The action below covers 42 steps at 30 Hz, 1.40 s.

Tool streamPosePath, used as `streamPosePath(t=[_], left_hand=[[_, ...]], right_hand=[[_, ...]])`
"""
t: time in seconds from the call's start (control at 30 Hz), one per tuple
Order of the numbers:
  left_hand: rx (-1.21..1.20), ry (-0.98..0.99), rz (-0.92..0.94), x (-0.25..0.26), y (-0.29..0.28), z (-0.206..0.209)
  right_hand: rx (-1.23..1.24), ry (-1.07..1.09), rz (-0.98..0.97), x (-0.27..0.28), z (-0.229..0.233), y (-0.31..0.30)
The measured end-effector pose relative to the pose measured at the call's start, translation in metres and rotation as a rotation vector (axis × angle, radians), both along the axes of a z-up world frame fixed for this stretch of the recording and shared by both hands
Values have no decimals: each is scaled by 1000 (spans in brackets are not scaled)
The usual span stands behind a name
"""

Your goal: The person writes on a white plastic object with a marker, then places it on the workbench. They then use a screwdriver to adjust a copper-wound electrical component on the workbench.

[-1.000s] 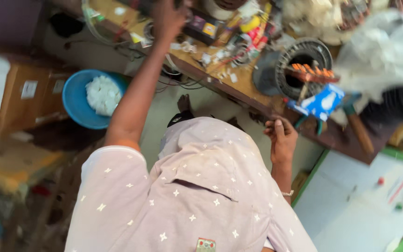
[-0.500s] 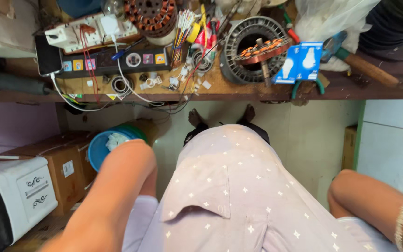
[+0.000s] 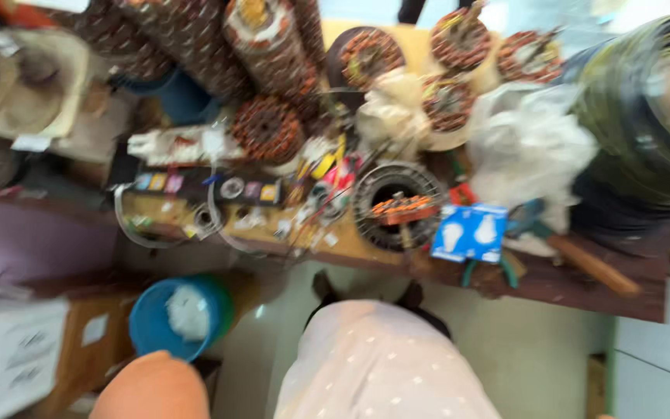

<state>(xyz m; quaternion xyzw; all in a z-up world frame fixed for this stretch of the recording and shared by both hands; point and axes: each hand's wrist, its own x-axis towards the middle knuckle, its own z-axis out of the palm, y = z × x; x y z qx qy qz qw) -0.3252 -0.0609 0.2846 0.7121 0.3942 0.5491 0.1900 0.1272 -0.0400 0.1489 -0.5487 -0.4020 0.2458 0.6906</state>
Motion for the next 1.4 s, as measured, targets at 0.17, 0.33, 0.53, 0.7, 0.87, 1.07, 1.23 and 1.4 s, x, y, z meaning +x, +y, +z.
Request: streamPosePath(t=[0.17,0.33,0.53,0.7,0.87,1.07,1.23,1.4], left_hand=[[-197,-44,-4,13,-53,-27],[-75,-74,-23,31,-21,-33],[-17,48,-21,44,2,-51],[-120,119,38,55,-3,-123],[-400,-181,122,76,-48,-185],[-406,-140,92,86,-65,-183],[-344,-155,122,79,-73,-158],[-389,-331,248,89,-76,-163]], right_hand=[[-119,-47,102,-22,4,-62],[28,-266,462,-50,72,-35],[90,-736,730,-117,-4,23],[-36,-591,627,-87,-62,35],[-409,-306,495,-35,-124,80],[-361,-1034,601,-64,-194,189],[-530,-1443,530,-93,-244,232],[-512,-1416,601,-65,-252,238]])
